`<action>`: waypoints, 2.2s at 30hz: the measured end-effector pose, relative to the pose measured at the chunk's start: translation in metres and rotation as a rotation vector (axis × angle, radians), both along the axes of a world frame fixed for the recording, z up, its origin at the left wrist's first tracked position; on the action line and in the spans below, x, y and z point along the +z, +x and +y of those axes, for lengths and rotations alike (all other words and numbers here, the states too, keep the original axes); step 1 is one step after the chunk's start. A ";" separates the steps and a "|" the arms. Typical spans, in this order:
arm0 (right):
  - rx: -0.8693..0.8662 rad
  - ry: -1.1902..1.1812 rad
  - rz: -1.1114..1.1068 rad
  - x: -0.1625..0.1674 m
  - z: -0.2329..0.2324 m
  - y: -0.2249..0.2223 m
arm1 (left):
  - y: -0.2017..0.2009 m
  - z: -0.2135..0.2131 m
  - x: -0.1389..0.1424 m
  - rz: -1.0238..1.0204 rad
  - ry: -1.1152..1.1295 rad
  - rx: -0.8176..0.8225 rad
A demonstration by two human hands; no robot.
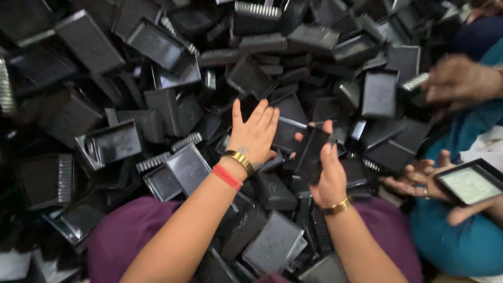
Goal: The person sits on the floor and repeatedly picks up small black plastic boxes from a large pile. They open and close the boxes, inspect them, and place them back into the pile. The task involves handling many identical boxes one at a time without a clear final destination or organized outcome.
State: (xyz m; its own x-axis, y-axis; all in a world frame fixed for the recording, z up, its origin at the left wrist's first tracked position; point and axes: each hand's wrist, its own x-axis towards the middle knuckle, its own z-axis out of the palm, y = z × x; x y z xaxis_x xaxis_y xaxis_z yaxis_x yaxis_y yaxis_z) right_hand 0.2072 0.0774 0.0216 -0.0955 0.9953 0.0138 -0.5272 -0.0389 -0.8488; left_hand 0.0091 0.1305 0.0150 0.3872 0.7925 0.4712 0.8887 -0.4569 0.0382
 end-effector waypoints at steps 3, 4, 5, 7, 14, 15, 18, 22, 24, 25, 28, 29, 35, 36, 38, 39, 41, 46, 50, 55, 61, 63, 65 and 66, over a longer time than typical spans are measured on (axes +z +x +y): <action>0.020 -0.001 -0.004 0.003 -0.001 -0.004 | 0.003 0.008 0.008 0.142 -0.013 0.071; -0.001 0.016 -0.002 0.004 -0.001 -0.004 | 0.002 0.009 0.013 0.072 -0.061 0.051; -0.022 0.031 0.002 0.005 -0.002 -0.003 | 0.001 0.008 0.019 0.003 -0.110 0.029; -0.093 0.062 0.016 0.006 -0.004 -0.001 | -0.002 0.001 0.032 -0.182 -0.113 0.001; -0.274 0.247 0.023 0.011 -0.004 0.012 | 0.017 -0.049 0.050 -0.862 -0.438 0.067; -0.275 0.241 0.071 0.012 -0.002 0.013 | 0.019 -0.050 0.050 -0.952 -0.554 0.126; -0.291 0.219 0.111 0.015 0.004 0.014 | 0.026 -0.047 0.044 -1.658 -0.926 0.142; -0.186 0.105 0.064 0.011 0.003 0.009 | 0.031 -0.054 0.030 -1.020 -0.732 -0.085; -0.113 0.158 -0.074 0.007 -0.002 0.007 | 0.035 -0.058 0.021 -0.907 -0.743 -0.144; -0.079 0.231 -0.213 0.005 -0.005 0.009 | 0.036 -0.059 0.017 -1.121 -0.807 -0.206; 0.037 0.348 -0.441 0.002 -0.011 0.012 | 0.033 -0.057 0.011 -1.558 -0.852 -0.333; 0.075 0.310 -0.400 0.001 -0.011 0.013 | 0.031 -0.056 0.011 -1.569 -0.797 -0.341; 0.016 0.226 -0.227 0.006 -0.008 0.009 | 0.027 -0.061 0.024 -1.676 -0.961 -0.318; 0.007 0.213 -0.206 0.009 -0.008 0.009 | 0.028 -0.062 0.025 -1.666 -1.054 -0.308; 0.066 0.222 -0.271 0.015 -0.007 0.010 | 0.031 -0.062 0.026 -1.673 -0.992 -0.319; 0.098 0.226 -0.303 0.017 -0.007 0.010 | 0.032 -0.062 0.025 -1.676 -0.958 -0.322; 0.174 0.359 -0.476 0.022 -0.008 0.010 | 0.034 -0.060 0.022 -1.823 -0.895 -0.267; 0.104 0.290 -1.033 0.017 -0.013 0.002 | 0.031 -0.054 0.019 -1.908 -0.847 -0.062; 0.127 0.147 -0.546 0.001 -0.013 0.020 | 0.022 -0.054 0.034 -1.206 -0.551 -0.029; 0.518 0.107 0.406 -0.017 0.007 0.066 | 0.015 -0.069 0.077 -0.779 -0.650 -0.283; 0.326 0.068 -0.008 -0.025 0.024 0.054 | -0.019 -0.062 0.081 -0.539 -0.690 -0.255; 0.434 0.158 -0.175 -0.025 0.015 0.037 | -0.046 -0.027 0.059 -0.264 -0.536 0.214; 0.572 0.191 -0.352 -0.022 0.011 0.020 | -0.069 -0.009 0.036 0.016 -0.518 0.422; 0.657 0.175 -0.450 -0.018 0.010 0.014 | -0.078 -0.002 0.029 -0.070 -0.491 0.419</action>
